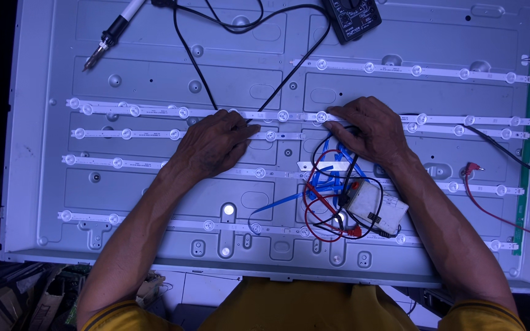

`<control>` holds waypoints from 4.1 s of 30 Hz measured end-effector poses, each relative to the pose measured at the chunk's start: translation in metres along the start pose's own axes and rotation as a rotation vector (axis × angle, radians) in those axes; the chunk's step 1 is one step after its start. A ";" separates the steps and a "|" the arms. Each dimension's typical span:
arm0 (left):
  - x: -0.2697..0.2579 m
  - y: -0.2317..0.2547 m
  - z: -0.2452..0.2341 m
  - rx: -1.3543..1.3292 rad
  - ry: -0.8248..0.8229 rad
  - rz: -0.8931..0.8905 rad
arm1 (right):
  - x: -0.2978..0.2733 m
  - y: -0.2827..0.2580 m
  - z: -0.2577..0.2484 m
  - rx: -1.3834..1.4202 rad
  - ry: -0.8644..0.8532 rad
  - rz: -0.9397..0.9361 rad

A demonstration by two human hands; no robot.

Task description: The person arranges multiple white LED light strips on the back panel of a television, connecting them to a power supply and testing them. They use a soldering iron and a multimeter to work on the wiring and connections.

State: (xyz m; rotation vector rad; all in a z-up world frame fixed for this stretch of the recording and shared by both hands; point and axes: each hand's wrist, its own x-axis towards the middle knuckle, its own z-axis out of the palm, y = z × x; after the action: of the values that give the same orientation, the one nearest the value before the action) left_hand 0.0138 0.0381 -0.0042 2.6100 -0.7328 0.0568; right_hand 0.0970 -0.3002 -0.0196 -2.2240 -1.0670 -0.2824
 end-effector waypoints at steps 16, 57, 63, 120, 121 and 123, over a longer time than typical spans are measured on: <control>0.004 -0.001 -0.004 0.119 0.358 0.056 | 0.012 -0.016 -0.014 -0.164 0.063 -0.128; 0.007 -0.004 0.007 -0.011 0.217 0.014 | 0.008 -0.030 0.000 -0.042 -0.088 -0.011; 0.005 -0.003 0.003 0.014 0.230 0.032 | 0.006 -0.029 0.003 -0.049 -0.120 -0.019; -0.006 -0.022 -0.042 0.106 0.279 -0.115 | 0.006 -0.030 -0.002 -0.098 -0.107 -0.042; -0.008 -0.023 -0.044 0.111 0.282 -0.123 | 0.006 -0.031 0.000 -0.094 -0.109 -0.051; -0.011 -0.026 -0.045 0.119 0.272 -0.122 | 0.006 -0.032 0.003 -0.054 -0.111 -0.041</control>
State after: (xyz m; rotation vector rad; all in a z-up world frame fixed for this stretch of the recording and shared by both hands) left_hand 0.0208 0.0826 0.0251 2.6788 -0.4875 0.4212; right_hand 0.0761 -0.2800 -0.0048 -2.2905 -1.1773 -0.2095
